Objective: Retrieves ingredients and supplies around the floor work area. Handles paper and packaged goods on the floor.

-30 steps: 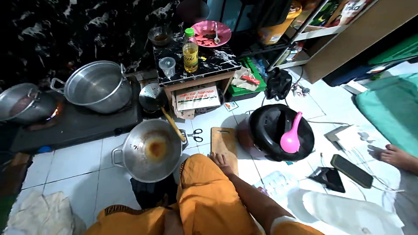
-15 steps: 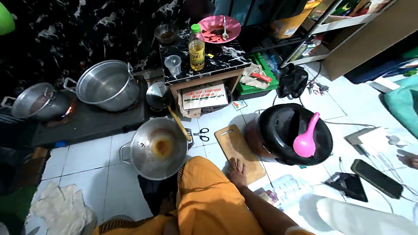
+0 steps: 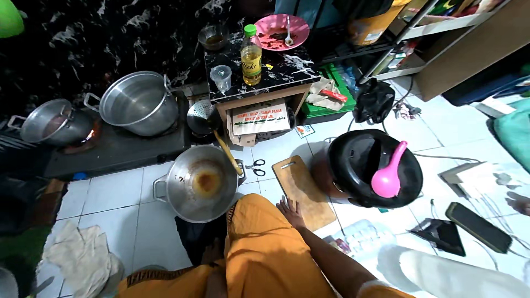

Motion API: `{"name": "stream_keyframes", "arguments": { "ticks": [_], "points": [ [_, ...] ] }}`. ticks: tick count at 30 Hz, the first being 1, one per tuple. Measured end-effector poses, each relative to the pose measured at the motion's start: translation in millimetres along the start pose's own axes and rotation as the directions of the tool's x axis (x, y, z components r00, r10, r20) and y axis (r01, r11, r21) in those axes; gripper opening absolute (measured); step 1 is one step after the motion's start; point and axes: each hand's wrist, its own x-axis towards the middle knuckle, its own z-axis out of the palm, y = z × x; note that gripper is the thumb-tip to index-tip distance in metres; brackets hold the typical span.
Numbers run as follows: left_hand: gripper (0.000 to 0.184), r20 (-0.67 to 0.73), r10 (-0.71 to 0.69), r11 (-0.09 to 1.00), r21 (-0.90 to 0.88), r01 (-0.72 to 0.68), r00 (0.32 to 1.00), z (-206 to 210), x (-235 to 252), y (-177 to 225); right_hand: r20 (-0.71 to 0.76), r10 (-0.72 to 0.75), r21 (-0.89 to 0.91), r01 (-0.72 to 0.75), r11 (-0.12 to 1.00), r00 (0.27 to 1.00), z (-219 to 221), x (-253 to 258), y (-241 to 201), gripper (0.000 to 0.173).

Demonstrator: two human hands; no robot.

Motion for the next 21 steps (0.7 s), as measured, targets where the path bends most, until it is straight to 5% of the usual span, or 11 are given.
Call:
{"name": "stream_keyframes", "arguments": {
  "ticks": [4, 7, 11, 13, 15, 18, 21],
  "points": [
    [0.054, -0.003, -0.015, 1.000, -0.004, 0.015, 1.000, -6.6, -6.6, 12.6, 0.003, 0.011, 0.070, -0.011, 0.997, 1.000, 0.8, 6.9, 4.7, 0.050],
    [0.052, 0.111, -0.059, 0.998, -0.006, 0.060, 0.992, -43.0, -42.5, 51.9, 0.038, 0.015, 0.084, -0.018, 0.996, 0.999, -6.7, 3.7, 5.3, 0.053],
    [0.041, 0.259, -0.007, 0.996, -0.083, 0.029, 0.966, -51.5, -46.1, 49.8, 0.126, 0.117, 0.145, -0.135, 0.980, 0.985, -30.1, 12.2, 7.4, 0.054],
    [0.040, 0.379, -0.034, 0.999, -0.001, 0.037, 0.925, -78.6, -48.4, 72.3, 0.208, 0.102, 0.173, -0.139, 0.975, 0.973, -59.9, 14.8, 2.3, 0.054],
    [0.036, 0.294, -0.034, 0.991, 0.136, -0.006, 0.955, -85.4, -55.3, 83.3, 0.159, 0.064, 0.263, -0.105, 0.959, 0.985, -81.9, 22.4, 2.8, 0.046],
    [0.032, 0.419, -0.005, 0.934, 0.326, -0.145, 0.908, -101.0, -66.3, 99.6, -0.042, 0.241, 0.734, -0.134, 0.666, 0.970, -117.3, 28.9, -8.2, 0.041],
    [0.034, 0.486, 0.082, 0.893, 0.352, -0.281, 0.870, -110.4, -60.0, 105.9, -0.121, 0.371, 0.876, -0.077, 0.476, 0.921, -145.8, 35.1, -29.7, 0.041]
  ]
}}
